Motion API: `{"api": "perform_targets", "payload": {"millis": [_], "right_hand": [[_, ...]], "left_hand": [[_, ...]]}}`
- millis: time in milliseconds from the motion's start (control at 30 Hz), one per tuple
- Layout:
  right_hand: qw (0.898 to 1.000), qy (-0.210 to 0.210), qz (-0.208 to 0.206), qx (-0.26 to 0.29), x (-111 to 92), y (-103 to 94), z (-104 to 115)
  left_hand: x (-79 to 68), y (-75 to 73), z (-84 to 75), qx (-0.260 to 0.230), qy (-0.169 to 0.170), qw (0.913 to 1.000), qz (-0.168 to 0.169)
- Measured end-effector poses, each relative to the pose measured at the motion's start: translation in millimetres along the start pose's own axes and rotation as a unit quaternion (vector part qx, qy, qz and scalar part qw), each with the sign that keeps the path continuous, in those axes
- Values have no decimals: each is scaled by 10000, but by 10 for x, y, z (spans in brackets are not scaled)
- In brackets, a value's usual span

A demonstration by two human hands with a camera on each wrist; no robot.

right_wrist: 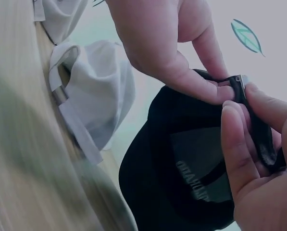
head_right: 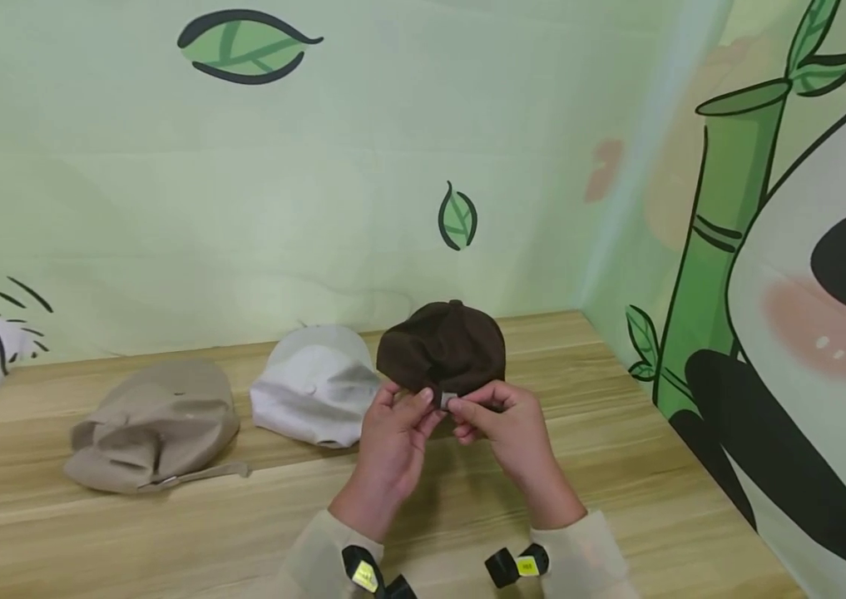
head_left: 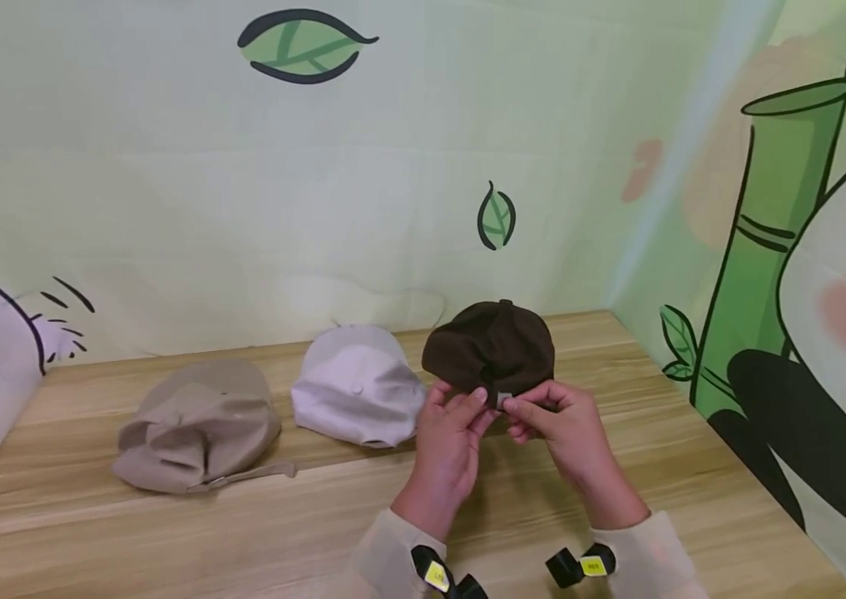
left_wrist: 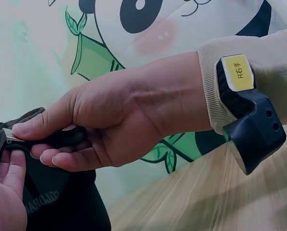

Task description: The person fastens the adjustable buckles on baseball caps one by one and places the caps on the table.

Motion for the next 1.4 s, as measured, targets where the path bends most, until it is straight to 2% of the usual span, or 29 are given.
{"api": "perform_targets", "payload": {"millis": [167, 267, 367, 533, 633, 767, 900, 1133, 1267, 1400], "right_hand": [[9993, 78, -241, -272, -6, -25, -45], [9965, 204, -380, -722, -15, -67, -70], [9891, 379, -419, -1360, -26, -106, -98], [9701, 665, -477, -2286, -55, -146, -152], [9579, 681, -463, -2749, -52, -166, -205], [9370, 668, -284, -3417, -21, -193, -317], [9179, 634, -66, -3917, -5, -225, -413], [8845, 243, 126, -4658, 18, -284, -500], [8697, 205, 273, -4925, 7, -329, -537], [8607, 281, 385, -5069, -5, -371, -595]], "left_hand": [[38, -45, 30, 13, -96, 9999, 47], [70, -77, 84, 130, -216, 9996, 118], [119, -126, 161, 327, -375, 9987, 124], [220, -217, 290, 774, -701, 9945, -28], [271, -267, 349, 1084, -876, 9900, -194], [332, -362, 411, 1488, -1060, 9826, -349], [388, -462, 444, 1645, -1220, 9778, -450], [447, -549, 427, 1775, -1200, 9754, -516], [473, -584, 410, 1903, -1158, 9730, -595], [485, -593, 382, 2004, -1140, 9700, -765]]}}
Point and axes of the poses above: each hand's wrist, its own x-axis towards the middle knuckle, its own y-axis out of the palm, z = x × y, the point moved 2 cm from there along x, towards the middle knuckle, and after that the axes turned 8 degrees about -x, right-handed, at the moved point
